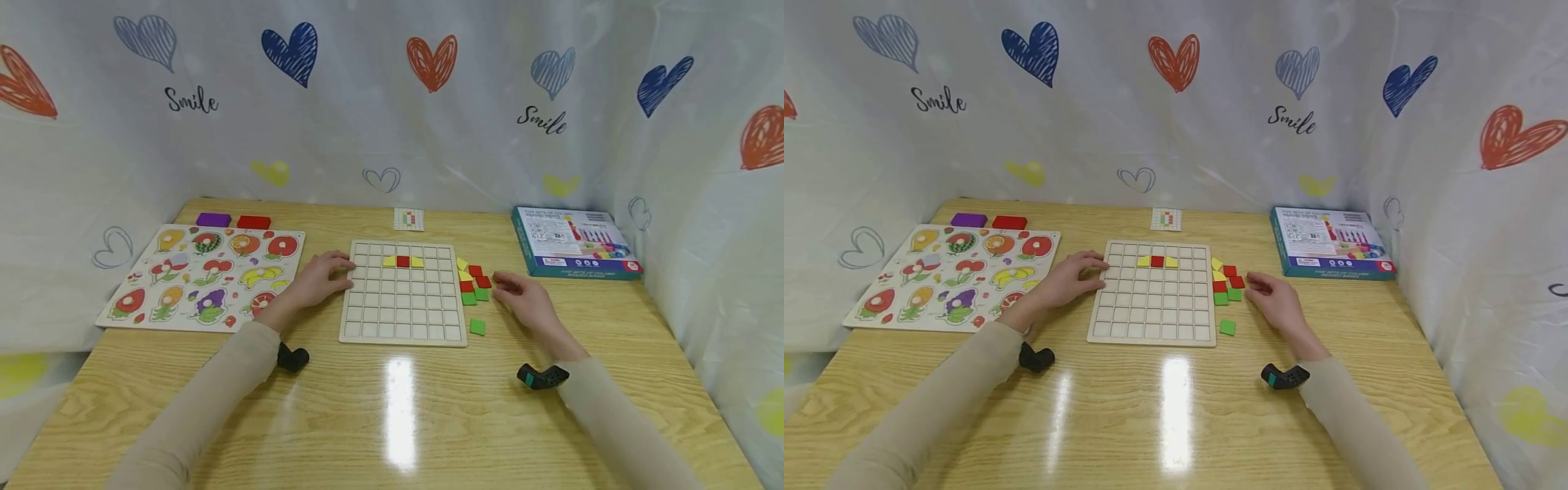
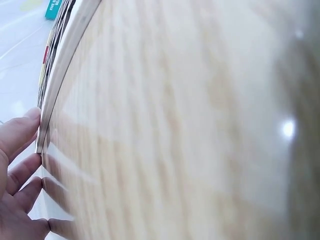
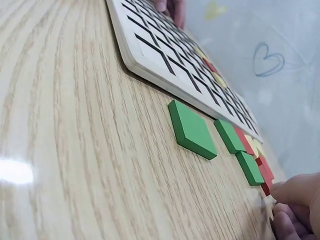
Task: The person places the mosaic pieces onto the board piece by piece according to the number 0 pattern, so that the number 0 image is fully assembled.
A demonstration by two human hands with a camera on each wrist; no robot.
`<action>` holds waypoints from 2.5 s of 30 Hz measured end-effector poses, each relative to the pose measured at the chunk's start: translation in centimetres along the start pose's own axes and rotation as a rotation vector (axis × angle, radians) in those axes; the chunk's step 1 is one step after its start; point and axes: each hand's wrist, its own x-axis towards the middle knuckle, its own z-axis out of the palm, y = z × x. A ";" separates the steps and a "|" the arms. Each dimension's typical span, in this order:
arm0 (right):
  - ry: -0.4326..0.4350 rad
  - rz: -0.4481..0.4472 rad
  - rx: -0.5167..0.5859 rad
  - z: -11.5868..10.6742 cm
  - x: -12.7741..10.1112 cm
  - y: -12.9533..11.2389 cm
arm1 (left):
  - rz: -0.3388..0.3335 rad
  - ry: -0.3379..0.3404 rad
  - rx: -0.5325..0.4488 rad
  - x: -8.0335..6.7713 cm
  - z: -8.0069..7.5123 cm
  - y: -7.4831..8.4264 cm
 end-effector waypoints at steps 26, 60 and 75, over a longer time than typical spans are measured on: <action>-0.010 -0.165 -0.250 -0.5 0.3 0.3 | -0.024 -0.007 0.011 0.0 -0.2 0.5; 0.035 -0.106 -0.057 -0.2 -0.3 -2.4 | -0.024 -0.006 0.011 0.0 -0.1 0.5; -0.141 -0.152 0.032 4.8 1.4 -7.3 | -0.030 -0.008 0.007 0.0 -0.2 0.5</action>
